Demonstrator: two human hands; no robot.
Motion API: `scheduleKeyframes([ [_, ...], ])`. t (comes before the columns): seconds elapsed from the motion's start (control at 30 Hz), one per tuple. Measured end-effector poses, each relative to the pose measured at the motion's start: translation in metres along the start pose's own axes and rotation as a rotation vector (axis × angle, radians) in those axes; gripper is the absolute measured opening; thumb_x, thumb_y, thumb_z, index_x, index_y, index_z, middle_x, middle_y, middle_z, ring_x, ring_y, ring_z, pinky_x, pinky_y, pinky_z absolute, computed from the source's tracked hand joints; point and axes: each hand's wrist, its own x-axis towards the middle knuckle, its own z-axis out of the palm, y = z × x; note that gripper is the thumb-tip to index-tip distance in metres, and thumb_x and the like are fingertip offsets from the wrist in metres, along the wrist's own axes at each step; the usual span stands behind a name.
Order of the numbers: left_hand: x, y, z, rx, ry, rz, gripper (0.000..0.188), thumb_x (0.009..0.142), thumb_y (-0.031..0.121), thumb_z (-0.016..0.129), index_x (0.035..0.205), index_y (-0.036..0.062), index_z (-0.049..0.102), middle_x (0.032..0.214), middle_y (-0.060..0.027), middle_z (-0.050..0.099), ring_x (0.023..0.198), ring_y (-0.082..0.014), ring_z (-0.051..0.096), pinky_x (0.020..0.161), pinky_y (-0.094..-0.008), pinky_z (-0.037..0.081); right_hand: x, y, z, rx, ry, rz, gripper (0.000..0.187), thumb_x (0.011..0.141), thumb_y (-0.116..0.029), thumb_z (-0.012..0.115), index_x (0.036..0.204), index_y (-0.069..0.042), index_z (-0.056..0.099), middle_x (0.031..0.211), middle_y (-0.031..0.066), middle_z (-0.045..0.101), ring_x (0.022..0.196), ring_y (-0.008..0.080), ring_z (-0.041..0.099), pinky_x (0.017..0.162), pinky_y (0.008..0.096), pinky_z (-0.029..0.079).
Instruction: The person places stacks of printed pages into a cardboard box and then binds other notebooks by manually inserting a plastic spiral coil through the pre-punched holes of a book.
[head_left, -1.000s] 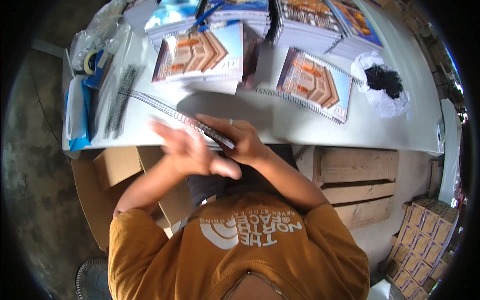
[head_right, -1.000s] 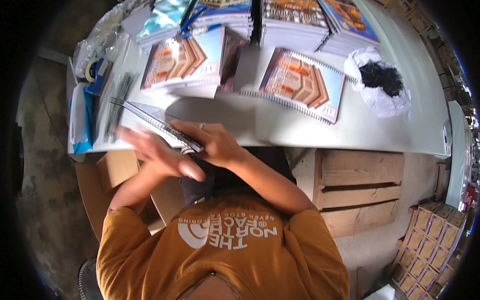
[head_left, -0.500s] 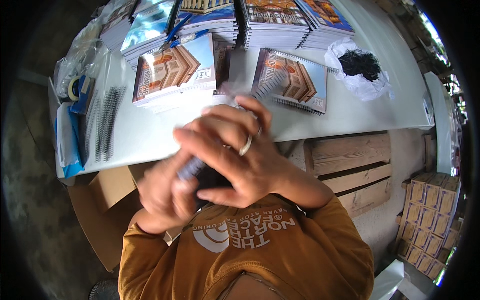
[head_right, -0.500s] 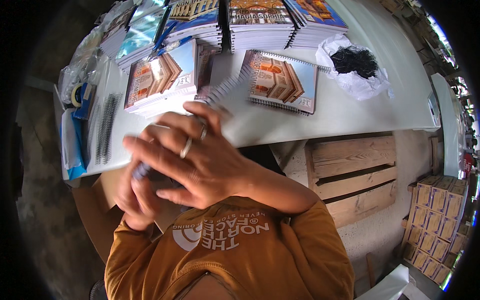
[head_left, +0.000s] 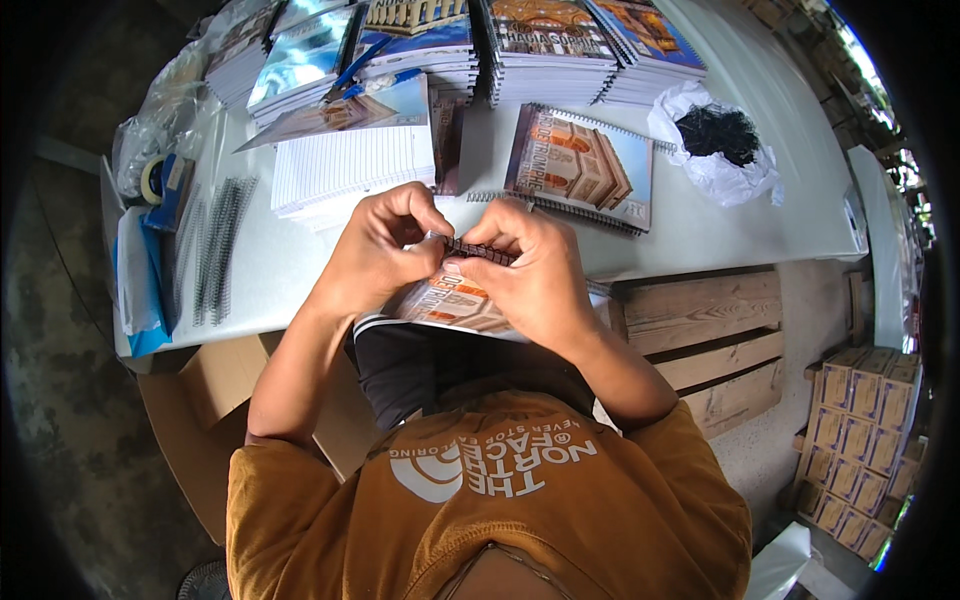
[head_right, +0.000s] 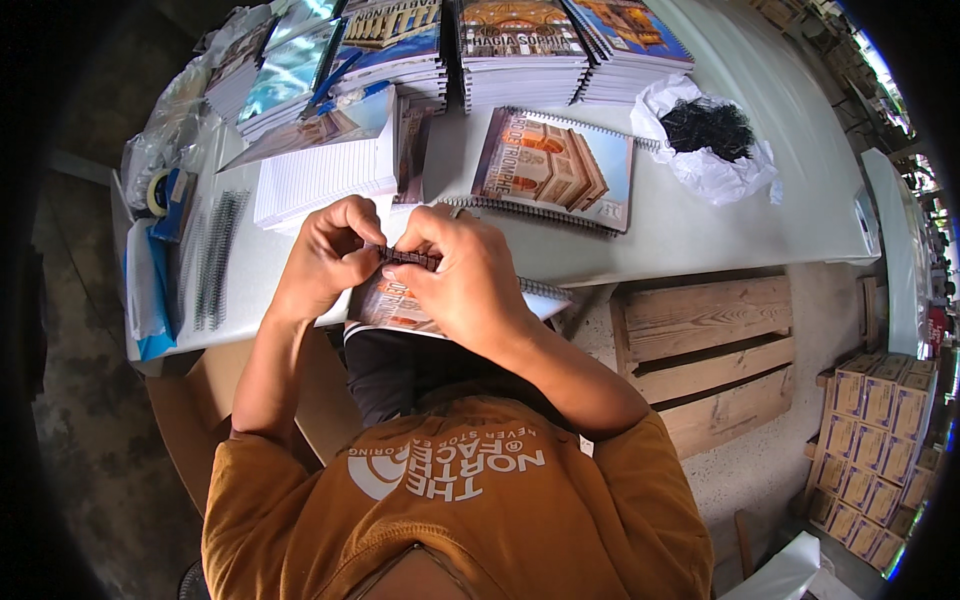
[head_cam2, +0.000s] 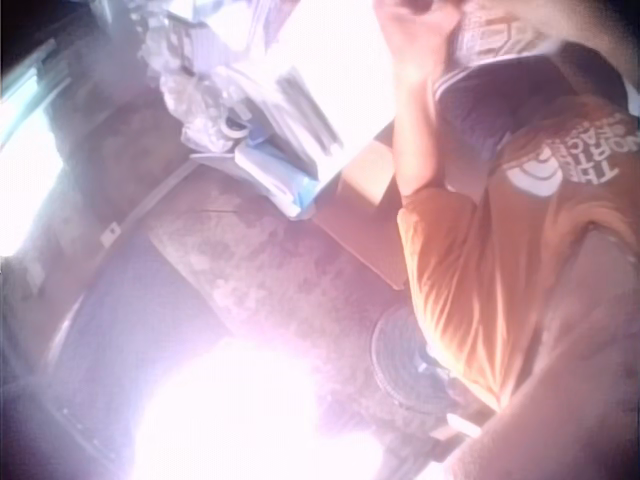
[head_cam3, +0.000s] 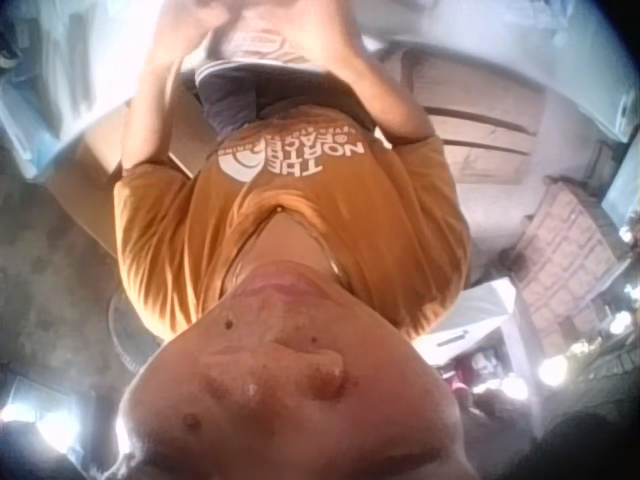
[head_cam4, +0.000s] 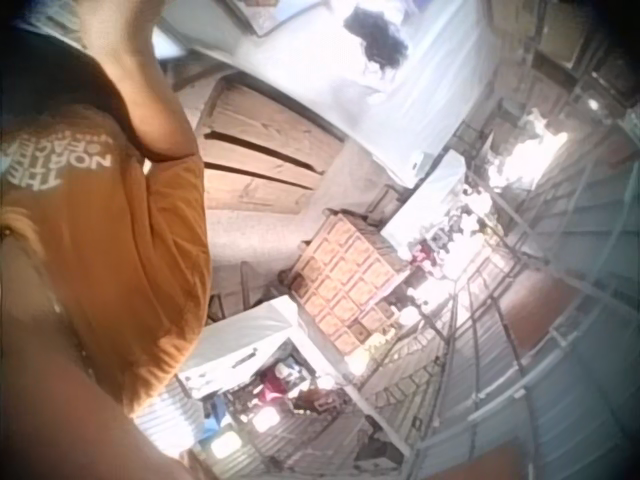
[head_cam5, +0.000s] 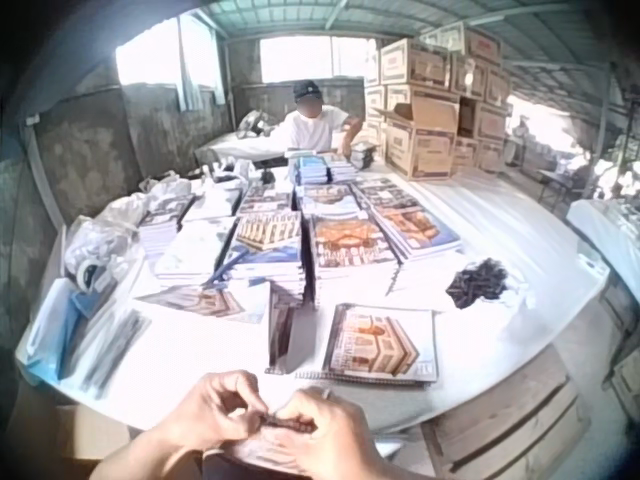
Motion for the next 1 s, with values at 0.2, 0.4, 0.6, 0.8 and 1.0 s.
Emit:
scheduleKeyframes([
  [0.2,0.024,0.028,0.007,0.715,0.127,0.322,0.063,0.075,0.015,0.074,0.128,0.0017,0.042,0.113,-0.0117,0.054,0.094,-0.0157,0.056,0.080,-0.0262,0.047,0.012,-0.006,-0.052,0.104,0.498,-0.307,0.016,0.081,0.001,0.061,0.095,-0.001,0.053,0.086,0.0033,0.053,0.072,0.0079,0.051,0.061,0.0229,0.044],
  [0.4,0.082,-0.022,0.048,0.280,0.367,0.178,0.058,0.088,0.012,0.058,0.135,0.0006,0.026,0.104,-0.0123,0.055,0.084,-0.0128,0.055,0.064,-0.0269,0.048,0.005,0.034,-0.101,0.411,1.191,-0.205,0.032,0.087,-0.011,0.060,0.113,-0.004,0.042,0.095,0.0083,0.049,0.085,0.0148,0.050,0.075,0.0291,0.045],
  [0.6,0.101,-0.107,0.041,1.483,0.460,0.260,0.023,0.073,0.003,0.058,0.096,0.0047,0.062,0.098,-0.0104,0.059,0.096,-0.0290,0.055,0.082,-0.0387,0.045,-0.046,0.138,-0.088,-0.862,0.870,0.228,0.021,0.074,-0.021,0.070,0.086,-0.011,0.057,0.099,0.0127,0.049,0.101,0.0300,0.042,0.090,0.0426,0.030],
  [0.8,0.062,-0.027,0.060,1.358,0.470,0.465,0.034,0.068,-0.002,0.063,0.100,0.0095,0.063,0.098,-0.0085,0.061,0.094,-0.0277,0.056,0.080,-0.0373,0.044,-0.045,0.146,-0.096,-0.841,0.841,0.250,0.027,0.076,-0.031,0.069,0.092,-0.012,0.058,0.102,0.0079,0.051,0.104,0.0283,0.043,0.090,0.0419,0.030],
  [1.0,0.022,0.009,-0.062,1.768,0.379,0.224,0.057,0.074,0.017,0.068,0.127,0.0085,0.049,0.126,-0.0170,0.051,0.120,-0.0333,0.045,0.098,-0.0384,0.039,-0.036,0.134,-0.086,-0.865,0.888,0.153,0.041,0.078,-0.027,0.068,0.112,-0.010,0.052,0.112,0.0118,0.049,0.109,0.0298,0.040,0.094,0.0441,0.026],
])
